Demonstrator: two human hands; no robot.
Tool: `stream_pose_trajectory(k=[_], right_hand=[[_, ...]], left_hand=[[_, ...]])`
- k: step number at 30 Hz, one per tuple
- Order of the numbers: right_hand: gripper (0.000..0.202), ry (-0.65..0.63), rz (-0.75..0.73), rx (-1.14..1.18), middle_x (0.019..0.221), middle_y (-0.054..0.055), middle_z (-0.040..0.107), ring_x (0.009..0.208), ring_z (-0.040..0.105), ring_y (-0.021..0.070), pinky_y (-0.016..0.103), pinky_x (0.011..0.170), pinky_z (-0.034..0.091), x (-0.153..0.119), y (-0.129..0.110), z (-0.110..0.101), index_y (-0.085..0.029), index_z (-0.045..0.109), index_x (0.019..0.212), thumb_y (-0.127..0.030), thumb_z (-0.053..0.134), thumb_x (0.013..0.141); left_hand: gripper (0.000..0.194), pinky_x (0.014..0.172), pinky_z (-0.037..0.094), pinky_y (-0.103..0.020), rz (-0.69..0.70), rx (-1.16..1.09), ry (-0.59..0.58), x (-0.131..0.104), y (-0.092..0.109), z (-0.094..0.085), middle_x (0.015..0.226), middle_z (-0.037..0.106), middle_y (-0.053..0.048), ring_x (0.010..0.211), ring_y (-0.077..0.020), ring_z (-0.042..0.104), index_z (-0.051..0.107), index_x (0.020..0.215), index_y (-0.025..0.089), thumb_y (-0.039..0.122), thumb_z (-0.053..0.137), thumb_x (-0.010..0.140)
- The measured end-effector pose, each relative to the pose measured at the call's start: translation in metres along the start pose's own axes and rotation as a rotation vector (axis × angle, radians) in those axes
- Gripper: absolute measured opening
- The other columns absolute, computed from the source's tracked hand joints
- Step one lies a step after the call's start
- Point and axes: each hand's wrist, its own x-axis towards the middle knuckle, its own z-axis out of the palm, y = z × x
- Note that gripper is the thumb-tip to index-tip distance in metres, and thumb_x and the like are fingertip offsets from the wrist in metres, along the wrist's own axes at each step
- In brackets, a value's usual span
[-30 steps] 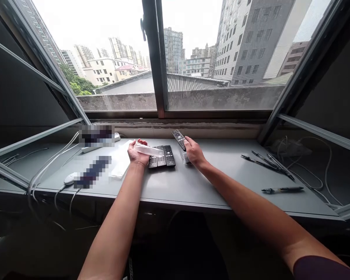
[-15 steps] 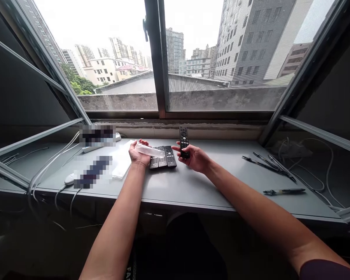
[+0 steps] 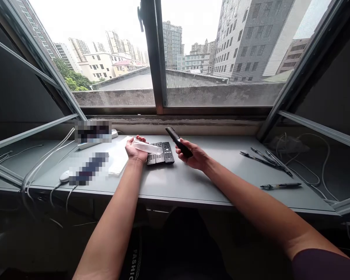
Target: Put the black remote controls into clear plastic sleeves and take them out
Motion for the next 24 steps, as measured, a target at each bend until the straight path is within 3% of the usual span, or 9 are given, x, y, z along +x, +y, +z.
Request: stream_pose_trajectory(k=[2,5,7,11,18,20,24], right_hand=[[0.012,0.024,0.047,0.019,0.109,0.009,0.069,0.077,0.065,0.0132,0.016,0.049,0.054,0.0008,0.0014,-0.0007,-0.019,0.063,0.120,-0.024,0.063,0.108],[0.021,-0.022,0.091,0.032,0.119,0.014,0.071,0.072,0.062,0.0133,0.017,0.042,0.049,0.0013,0.0031,0.0015,-0.019,0.063,0.118,-0.038,0.056,0.113],[0.032,-0.076,0.089,0.020,0.107,0.011,0.071,0.062,0.054,0.0121,0.018,0.039,0.045,0.0003,0.0036,0.0039,-0.019,0.064,0.119,-0.047,0.048,0.114],[0.038,-0.136,0.105,-0.022,0.084,0.003,0.060,0.056,0.047,0.0124,0.019,0.041,0.044,-0.0029,0.0043,0.0070,-0.018,0.067,0.128,-0.045,0.044,0.115],[0.032,-0.062,0.113,-0.047,0.099,0.008,0.069,0.066,0.059,0.0132,0.019,0.047,0.050,-0.0019,0.0062,0.0073,-0.017,0.068,0.130,-0.040,0.054,0.113],[0.036,-0.057,0.118,-0.028,0.100,0.009,0.070,0.062,0.056,0.0135,0.020,0.042,0.046,-0.0011,0.0056,0.0070,-0.019,0.067,0.132,-0.045,0.049,0.113],[0.036,-0.104,0.140,0.041,0.086,0.003,0.062,0.052,0.044,0.0119,0.019,0.037,0.040,-0.0005,0.0042,0.0040,-0.018,0.065,0.131,-0.039,0.041,0.114]], left_hand=[[0.019,0.068,0.050,-0.027,-0.004,-0.005,0.008,-0.0008,0.0001,0.0012,0.078,0.062,-0.002,0.067,-0.0140,0.063,0.063,0.093,0.018,0.033,0.053,0.100],[0.019,0.067,0.050,-0.027,-0.004,-0.014,0.014,-0.0011,0.0006,0.0021,0.078,0.061,-0.002,0.066,-0.0136,0.063,0.063,0.093,0.018,0.033,0.053,0.101],[0.020,0.067,0.050,-0.028,-0.001,-0.016,0.016,-0.0005,0.0016,0.0016,0.077,0.061,-0.002,0.066,-0.0136,0.063,0.062,0.092,0.018,0.033,0.053,0.101],[0.020,0.065,0.049,-0.027,0.003,-0.017,0.007,0.0011,0.0038,-0.0014,0.077,0.062,-0.002,0.066,-0.0139,0.063,0.062,0.092,0.018,0.032,0.052,0.101],[0.020,0.068,0.050,-0.028,-0.001,-0.009,0.021,-0.0002,0.0009,-0.0013,0.076,0.061,-0.001,0.066,-0.0141,0.063,0.063,0.091,0.019,0.032,0.052,0.100],[0.020,0.068,0.050,-0.028,0.000,-0.003,0.018,-0.0005,0.0004,-0.0008,0.077,0.061,-0.002,0.066,-0.0142,0.063,0.063,0.091,0.019,0.032,0.052,0.100],[0.020,0.067,0.049,-0.028,0.000,-0.001,0.025,0.0000,0.0006,-0.0012,0.077,0.061,-0.002,0.066,-0.0142,0.063,0.063,0.091,0.018,0.032,0.052,0.100]])
